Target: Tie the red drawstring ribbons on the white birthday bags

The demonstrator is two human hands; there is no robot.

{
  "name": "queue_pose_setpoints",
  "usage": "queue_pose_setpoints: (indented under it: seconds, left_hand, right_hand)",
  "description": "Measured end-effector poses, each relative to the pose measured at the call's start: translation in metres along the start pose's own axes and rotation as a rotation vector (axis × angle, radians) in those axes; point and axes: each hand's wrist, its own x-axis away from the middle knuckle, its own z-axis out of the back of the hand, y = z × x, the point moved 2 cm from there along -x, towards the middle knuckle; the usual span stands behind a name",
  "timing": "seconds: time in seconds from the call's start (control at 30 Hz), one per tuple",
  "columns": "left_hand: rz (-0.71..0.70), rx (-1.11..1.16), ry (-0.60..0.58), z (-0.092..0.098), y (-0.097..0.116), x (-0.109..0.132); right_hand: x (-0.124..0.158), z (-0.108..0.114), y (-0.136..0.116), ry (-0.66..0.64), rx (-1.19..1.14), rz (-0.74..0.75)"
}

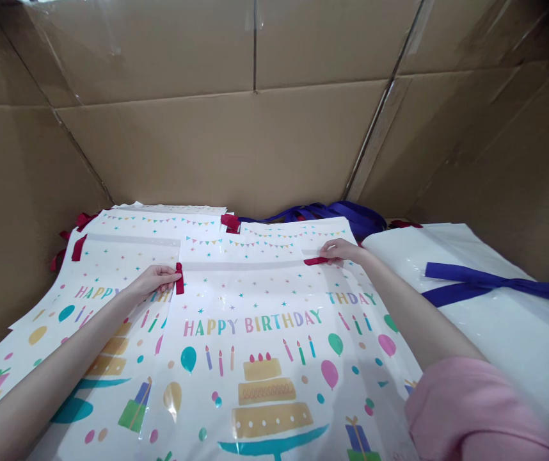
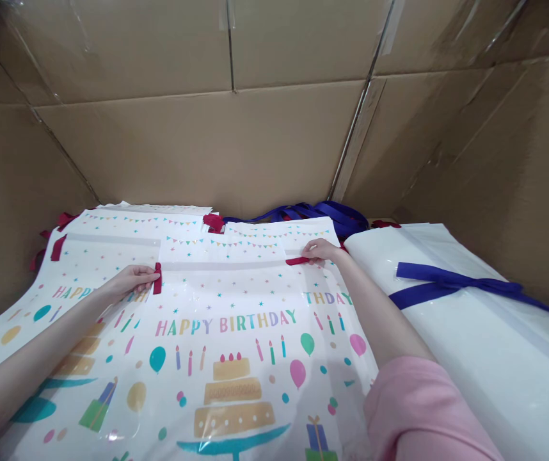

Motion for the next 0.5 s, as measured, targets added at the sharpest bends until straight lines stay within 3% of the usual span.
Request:
queue_pose_setpoints:
  seconds: [0.5]
  left_hand:
    - [0.006,0.021,-0.012,0.0015,-0.0033,-0.0027]
  right_hand:
    - [-0.0104,0.0025,0.0092,0.045,-0.083,-0.033]
